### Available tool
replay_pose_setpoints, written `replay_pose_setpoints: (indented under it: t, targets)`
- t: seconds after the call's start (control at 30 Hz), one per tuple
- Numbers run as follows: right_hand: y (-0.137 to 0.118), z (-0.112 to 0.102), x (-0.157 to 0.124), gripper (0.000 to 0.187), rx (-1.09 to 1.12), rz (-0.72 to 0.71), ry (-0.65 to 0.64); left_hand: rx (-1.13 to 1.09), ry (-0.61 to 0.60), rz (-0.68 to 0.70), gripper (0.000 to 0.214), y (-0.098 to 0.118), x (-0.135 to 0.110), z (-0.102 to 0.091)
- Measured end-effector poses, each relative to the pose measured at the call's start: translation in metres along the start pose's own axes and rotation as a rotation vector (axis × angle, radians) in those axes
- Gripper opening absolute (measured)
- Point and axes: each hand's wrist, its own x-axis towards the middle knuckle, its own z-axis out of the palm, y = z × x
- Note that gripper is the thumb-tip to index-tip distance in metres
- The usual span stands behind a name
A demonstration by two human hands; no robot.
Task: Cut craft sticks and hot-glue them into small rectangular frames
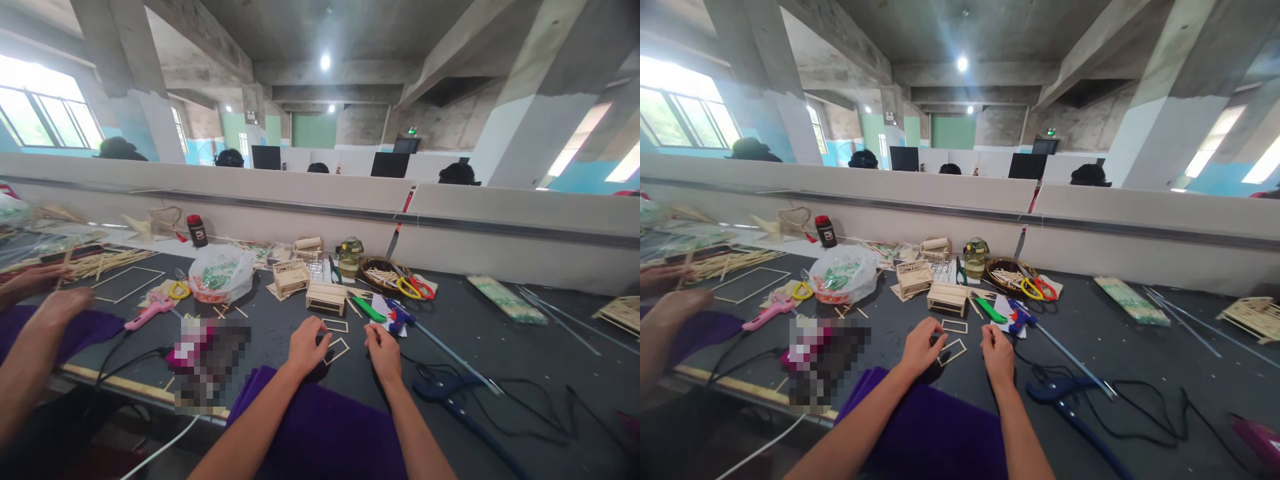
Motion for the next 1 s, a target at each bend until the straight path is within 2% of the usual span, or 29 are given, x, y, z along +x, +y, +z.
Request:
replay_pose_setpoints:
  t: [0.37, 0.57, 0.77, 0.87, 1.0]
  targets:
    - [-0.015, -0.005, -0.007, 0.039, -0.015, -0.03, -0.043, -0.036, -0.061, -0.064, 0.006, 0.0, -0.002, -0.001]
    - [-0.021, 0.001, -0.001, 0.042, -0.023, -0.021, -0.074, 0.017, -0.038, -0.153, 0.008, -0.009, -0.01, -0.004]
    - [-0.032, 0.009, 0.01, 0.039, -0.024, -0.068, -0.103, 0.007, -0.071, -0.066, 0.009, 0.006, -0.006, -0.004]
    - [-0.028, -0.006, 0.011, 0.037, -0.064, -0.034, 0.014, 0.024, -0.171, 0.011, 0.017, 0.019, -0.002, -0.003]
    - [-0.014, -0.05, 0.021, 0.034, -0.279, 0.062, 0.228, 0.051, -0.294, 0.084, 0.031, 0.025, 0.001, 0.0]
